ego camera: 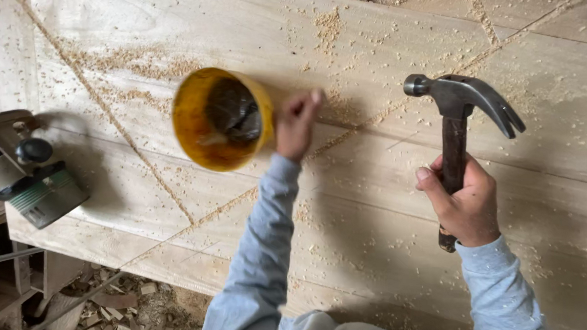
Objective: The person takes nails from a container by hand and drives them into a wooden panel using a hammer.
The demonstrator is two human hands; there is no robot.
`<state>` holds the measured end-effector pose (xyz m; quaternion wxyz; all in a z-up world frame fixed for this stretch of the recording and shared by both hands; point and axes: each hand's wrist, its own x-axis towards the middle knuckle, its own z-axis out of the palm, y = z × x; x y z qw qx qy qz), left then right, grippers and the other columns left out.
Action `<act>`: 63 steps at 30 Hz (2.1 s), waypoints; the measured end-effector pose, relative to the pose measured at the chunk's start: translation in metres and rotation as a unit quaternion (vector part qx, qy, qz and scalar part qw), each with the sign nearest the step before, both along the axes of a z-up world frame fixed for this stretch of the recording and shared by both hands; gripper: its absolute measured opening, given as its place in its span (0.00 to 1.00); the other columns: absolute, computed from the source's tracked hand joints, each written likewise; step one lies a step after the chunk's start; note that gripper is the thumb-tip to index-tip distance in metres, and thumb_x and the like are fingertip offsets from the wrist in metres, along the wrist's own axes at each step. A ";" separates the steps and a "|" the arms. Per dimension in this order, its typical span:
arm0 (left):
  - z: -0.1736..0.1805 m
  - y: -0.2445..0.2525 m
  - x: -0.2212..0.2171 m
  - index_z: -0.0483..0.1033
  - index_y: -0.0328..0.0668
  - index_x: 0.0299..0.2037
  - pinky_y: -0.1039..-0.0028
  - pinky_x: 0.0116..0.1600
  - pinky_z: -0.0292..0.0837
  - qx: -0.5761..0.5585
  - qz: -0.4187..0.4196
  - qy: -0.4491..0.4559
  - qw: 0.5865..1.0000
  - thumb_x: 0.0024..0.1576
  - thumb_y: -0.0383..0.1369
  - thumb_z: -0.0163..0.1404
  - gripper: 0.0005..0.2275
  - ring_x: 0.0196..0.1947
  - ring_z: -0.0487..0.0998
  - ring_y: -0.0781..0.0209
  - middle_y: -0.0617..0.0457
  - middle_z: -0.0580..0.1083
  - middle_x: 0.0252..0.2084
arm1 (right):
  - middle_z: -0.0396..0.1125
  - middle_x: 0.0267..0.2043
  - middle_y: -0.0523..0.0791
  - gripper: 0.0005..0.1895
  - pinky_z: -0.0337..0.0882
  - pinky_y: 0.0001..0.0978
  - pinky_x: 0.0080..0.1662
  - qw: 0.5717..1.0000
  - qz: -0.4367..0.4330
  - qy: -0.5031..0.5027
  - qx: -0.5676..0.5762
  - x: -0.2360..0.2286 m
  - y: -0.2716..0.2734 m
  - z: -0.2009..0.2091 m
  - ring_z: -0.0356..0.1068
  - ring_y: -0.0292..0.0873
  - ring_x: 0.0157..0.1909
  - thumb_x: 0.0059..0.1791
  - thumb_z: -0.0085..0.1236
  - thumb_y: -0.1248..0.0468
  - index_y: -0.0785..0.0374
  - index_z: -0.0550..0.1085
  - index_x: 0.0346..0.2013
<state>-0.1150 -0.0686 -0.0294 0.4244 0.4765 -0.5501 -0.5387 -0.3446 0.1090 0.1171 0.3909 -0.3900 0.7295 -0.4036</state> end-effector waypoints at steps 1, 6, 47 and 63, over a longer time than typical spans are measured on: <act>-0.003 -0.029 -0.005 0.84 0.41 0.32 0.77 0.23 0.52 0.048 0.043 -0.045 0.997 0.64 0.47 0.53 0.18 0.16 0.58 0.71 0.58 0.68 0.17 | 0.73 0.30 0.46 0.13 0.73 0.28 0.39 1.000 0.003 0.013 0.001 -0.003 -0.006 -0.002 0.75 0.36 0.34 0.51 0.65 0.61 0.67 0.72 0.40; -0.014 -0.155 -0.053 0.83 0.39 0.40 0.73 0.32 0.73 -0.242 0.155 -0.059 0.956 0.64 0.41 0.55 0.12 0.26 0.75 0.68 0.58 0.79 0.29 | 0.73 0.31 0.45 0.12 0.73 0.29 0.40 1.000 0.025 0.017 -0.005 -0.011 -0.044 -0.011 0.74 0.36 0.34 0.53 0.63 0.61 0.67 0.72 0.41; 0.008 -0.036 -0.046 0.81 0.30 0.53 0.82 0.27 0.57 0.107 0.233 0.133 0.957 0.64 0.24 0.45 0.13 0.23 0.62 0.75 0.59 0.73 0.30 | 0.65 0.22 0.43 0.20 0.67 0.36 0.28 0.919 0.209 0.303 -0.143 0.017 -0.225 -0.077 0.66 0.39 0.25 0.67 0.50 0.55 0.65 0.70 0.37; 0.050 0.018 -0.048 0.76 0.31 0.40 0.76 0.22 0.49 0.343 0.145 0.278 0.886 0.69 0.51 0.36 0.27 0.18 0.54 0.72 0.63 0.57 0.21 | 0.67 0.25 0.50 0.15 0.69 0.41 0.29 0.946 0.166 0.262 -0.088 0.025 -0.214 -0.069 0.69 0.48 0.25 0.63 0.56 0.59 0.69 0.72 0.39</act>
